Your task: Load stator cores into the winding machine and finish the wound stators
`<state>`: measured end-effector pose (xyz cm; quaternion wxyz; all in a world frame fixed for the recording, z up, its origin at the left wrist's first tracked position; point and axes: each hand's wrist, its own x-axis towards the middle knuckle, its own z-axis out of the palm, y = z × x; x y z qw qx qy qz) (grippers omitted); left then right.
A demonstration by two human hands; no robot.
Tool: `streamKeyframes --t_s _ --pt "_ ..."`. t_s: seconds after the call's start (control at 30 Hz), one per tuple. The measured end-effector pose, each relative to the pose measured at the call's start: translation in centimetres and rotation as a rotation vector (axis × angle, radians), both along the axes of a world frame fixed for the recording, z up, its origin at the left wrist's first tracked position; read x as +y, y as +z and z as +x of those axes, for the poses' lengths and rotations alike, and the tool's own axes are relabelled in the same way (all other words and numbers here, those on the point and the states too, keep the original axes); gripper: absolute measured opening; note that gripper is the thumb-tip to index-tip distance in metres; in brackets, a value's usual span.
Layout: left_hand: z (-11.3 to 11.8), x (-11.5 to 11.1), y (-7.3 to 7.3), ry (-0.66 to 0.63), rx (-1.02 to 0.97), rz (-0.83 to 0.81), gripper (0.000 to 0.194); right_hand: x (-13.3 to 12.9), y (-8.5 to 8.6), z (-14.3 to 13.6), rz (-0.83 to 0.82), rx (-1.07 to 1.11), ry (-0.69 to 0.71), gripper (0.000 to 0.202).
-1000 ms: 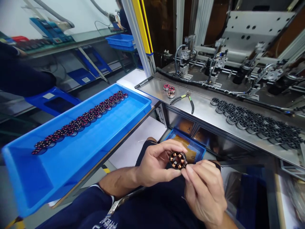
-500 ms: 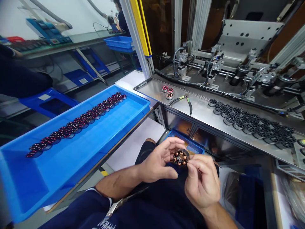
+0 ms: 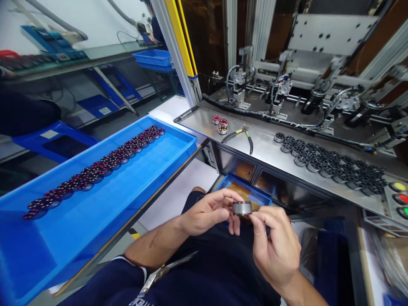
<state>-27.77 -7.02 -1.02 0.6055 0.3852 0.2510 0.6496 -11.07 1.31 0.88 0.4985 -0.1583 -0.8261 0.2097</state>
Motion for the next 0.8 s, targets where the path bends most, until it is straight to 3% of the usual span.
streamKeyframes --t_s 0.2,0.37,0.47,0.53,0.6,0.73,0.8 --pt "0.1 -0.7 0.8 0.170 -0.068 0.074 0.016 -0.2 1.1 0.1 -0.140 -0.026 0.044 0.017" --pt "0.5 -0.6 0.8 0.208 -0.206 0.013 0.045 0.3 1.9 0.4 -0.096 -0.054 0.177 0.019" --pt "0.3 -0.2 0.4 0.013 -0.053 -0.092 0.056 0.8 2.0 0.9 0.065 -0.108 0.213 0.022" --pt "0.1 0.0 0.2 -0.144 0.031 -0.109 0.050 1.0 1.9 1.3 0.142 -0.148 0.209 0.021" --pt "0.1 0.0 0.1 -0.192 0.032 -0.090 0.045 1.1 1.9 1.5 0.171 -0.163 0.191 0.020" --pt "0.6 -0.3 0.3 -0.084 0.009 -0.040 0.040 0.5 1.6 1.4 0.086 -0.132 0.107 0.019" --pt "1.0 -0.5 0.3 0.034 0.074 0.017 0.039 0.1 1.4 1.2 0.006 -0.087 0.081 0.019"
